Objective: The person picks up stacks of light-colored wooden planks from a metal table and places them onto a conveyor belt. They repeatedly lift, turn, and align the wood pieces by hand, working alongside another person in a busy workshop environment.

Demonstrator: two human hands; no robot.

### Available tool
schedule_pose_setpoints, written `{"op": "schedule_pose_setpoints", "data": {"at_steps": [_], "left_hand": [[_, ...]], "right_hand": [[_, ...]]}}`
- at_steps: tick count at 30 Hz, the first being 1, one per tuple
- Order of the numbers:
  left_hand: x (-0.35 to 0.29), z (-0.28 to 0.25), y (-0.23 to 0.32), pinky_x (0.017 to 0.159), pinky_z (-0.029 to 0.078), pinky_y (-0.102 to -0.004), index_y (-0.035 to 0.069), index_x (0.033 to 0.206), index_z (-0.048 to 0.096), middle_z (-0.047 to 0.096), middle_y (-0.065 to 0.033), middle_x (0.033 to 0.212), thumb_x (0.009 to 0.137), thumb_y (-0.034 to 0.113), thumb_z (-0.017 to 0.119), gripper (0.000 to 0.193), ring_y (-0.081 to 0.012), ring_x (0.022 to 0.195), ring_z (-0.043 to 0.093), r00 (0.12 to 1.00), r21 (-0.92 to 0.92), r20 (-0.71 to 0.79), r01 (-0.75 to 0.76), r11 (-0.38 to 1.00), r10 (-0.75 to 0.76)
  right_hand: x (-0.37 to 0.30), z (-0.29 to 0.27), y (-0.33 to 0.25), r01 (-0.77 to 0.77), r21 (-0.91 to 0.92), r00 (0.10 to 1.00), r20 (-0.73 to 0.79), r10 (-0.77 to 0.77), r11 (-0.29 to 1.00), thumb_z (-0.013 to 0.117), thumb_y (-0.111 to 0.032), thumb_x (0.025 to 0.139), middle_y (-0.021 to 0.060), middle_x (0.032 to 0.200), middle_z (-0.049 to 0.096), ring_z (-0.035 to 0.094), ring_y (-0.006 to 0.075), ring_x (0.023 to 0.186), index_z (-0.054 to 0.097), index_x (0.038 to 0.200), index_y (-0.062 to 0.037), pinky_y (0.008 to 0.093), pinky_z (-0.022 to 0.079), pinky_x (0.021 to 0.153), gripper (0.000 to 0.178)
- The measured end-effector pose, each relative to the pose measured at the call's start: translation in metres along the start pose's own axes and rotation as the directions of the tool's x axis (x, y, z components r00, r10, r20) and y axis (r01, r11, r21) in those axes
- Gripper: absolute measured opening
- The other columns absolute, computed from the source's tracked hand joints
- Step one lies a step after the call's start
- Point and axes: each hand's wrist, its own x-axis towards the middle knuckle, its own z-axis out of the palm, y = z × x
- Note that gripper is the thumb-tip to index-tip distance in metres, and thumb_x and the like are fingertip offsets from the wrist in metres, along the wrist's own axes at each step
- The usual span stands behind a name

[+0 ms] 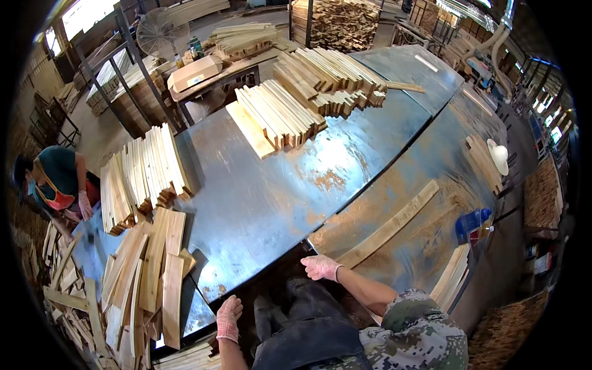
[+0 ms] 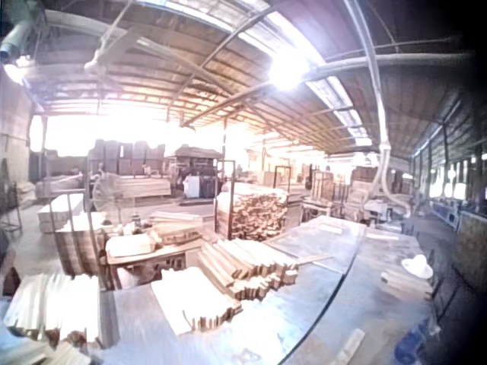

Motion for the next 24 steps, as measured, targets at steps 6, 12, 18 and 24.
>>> {"op": "schedule_pose_setpoints", "data": {"at_steps": [6,12,18,24], "left_hand": [[0.104,0.044,0.067,0.087,0.057,-0.0336,0.005,0.134,0.071,0.077,-0.0074,0.113,0.099,0.037,0.076,0.048,-0.0184,0.094,0.072,0.986,0.151,0.15,0.045,0.988,-0.068],[0.209,0.138,0.126,0.095,0.057,-0.0348,-0.004,0.137,0.071,0.078,-0.0109,0.118,0.099,0.033,0.075,0.054,-0.0205,0.104,0.072,0.974,0.426,0.22,-0.052,0.903,-0.047],[0.292,0.311,0.222,0.106,0.05,-0.0489,-0.005,0.13,0.07,0.071,-0.0279,0.134,0.095,0.042,0.075,0.059,-0.044,0.127,0.065,0.929,0.738,0.36,-0.338,0.584,0.083],[0.39,0.446,0.268,0.129,0.027,-0.0521,-0.004,0.153,0.049,0.039,-0.0265,0.168,0.088,0.057,0.08,0.094,-0.0448,0.157,0.031,0.897,0.901,0.246,-0.351,0.254,0.367]], "right_hand": [[0.058,-0.067,-0.104,0.246,-0.093,0.947,-0.188,-0.259,0.965,0.056,-0.021,0.108,0.0024,0.09,0.063,0.06,0.0213,0.086,0.062,0.108,-0.0136,0.037,0.045,0.074,0.009],[0.113,-0.136,-0.295,0.242,-0.582,0.606,-0.534,-0.589,0.776,0.069,-0.035,0.102,0.0225,0.146,0.064,0.061,0.0374,0.135,0.055,0.15,-0.0043,0.0456,0.046,0.112,0.059],[0.173,-0.214,-0.434,0.199,-0.69,0.351,-0.613,-0.708,0.696,0.067,-0.046,0.103,0.0271,0.156,0.056,0.056,0.0428,0.141,0.037,0.165,-0.0066,0.0456,0.045,0.115,0.079],[0.214,-0.255,-0.523,0.075,-0.727,0.318,-0.632,-0.707,0.683,0.063,-0.053,0.104,0.0291,0.158,0.054,0.053,0.0459,0.143,0.026,0.172,-0.0083,0.0459,0.045,0.115,0.089]]}}
